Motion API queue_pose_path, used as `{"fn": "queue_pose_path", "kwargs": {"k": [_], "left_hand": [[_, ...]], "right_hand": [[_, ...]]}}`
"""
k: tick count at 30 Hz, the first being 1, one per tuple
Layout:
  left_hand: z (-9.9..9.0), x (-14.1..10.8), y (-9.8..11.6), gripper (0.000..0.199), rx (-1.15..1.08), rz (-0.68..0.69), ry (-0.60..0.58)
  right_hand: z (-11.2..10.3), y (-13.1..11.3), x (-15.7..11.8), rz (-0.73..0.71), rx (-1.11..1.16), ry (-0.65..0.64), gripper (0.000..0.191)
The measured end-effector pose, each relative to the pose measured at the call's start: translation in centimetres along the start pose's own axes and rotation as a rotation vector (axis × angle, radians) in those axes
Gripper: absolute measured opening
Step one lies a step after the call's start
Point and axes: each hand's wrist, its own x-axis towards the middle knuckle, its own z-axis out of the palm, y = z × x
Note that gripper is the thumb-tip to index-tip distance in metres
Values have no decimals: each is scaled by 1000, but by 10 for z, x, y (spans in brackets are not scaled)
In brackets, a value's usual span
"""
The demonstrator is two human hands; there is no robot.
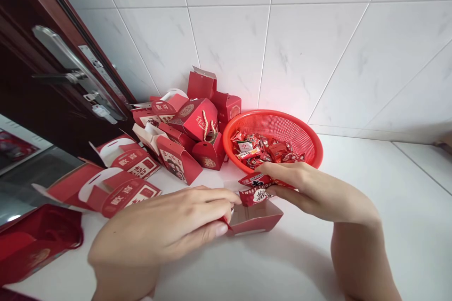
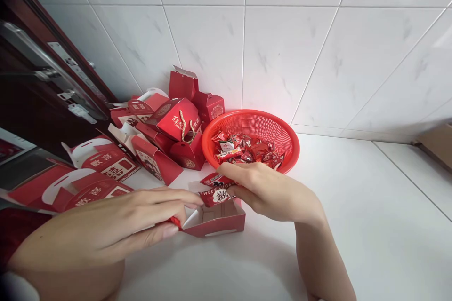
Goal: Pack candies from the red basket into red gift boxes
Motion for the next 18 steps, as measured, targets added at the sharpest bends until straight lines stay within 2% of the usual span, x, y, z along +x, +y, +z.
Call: {"fn": "queue_pose_path", "kwargs": {"k": [6,10,16,18], "left_hand": [[-4,3,-8,18,-60,39,-84],[-6,5,-10,20,-66,41,-83],[-12,6,-16,22,-112,-12,-108],[-14,6,-18,22,-120,-34,-126]], "right_hand": [[5,-3,-2,-37,-57,16,20],[12,-12,-3,51,-119,-16,17],[22,-17,-4,-21,-292,-72,19],[26,-17,-3,-2,-334,-64,18]]}}
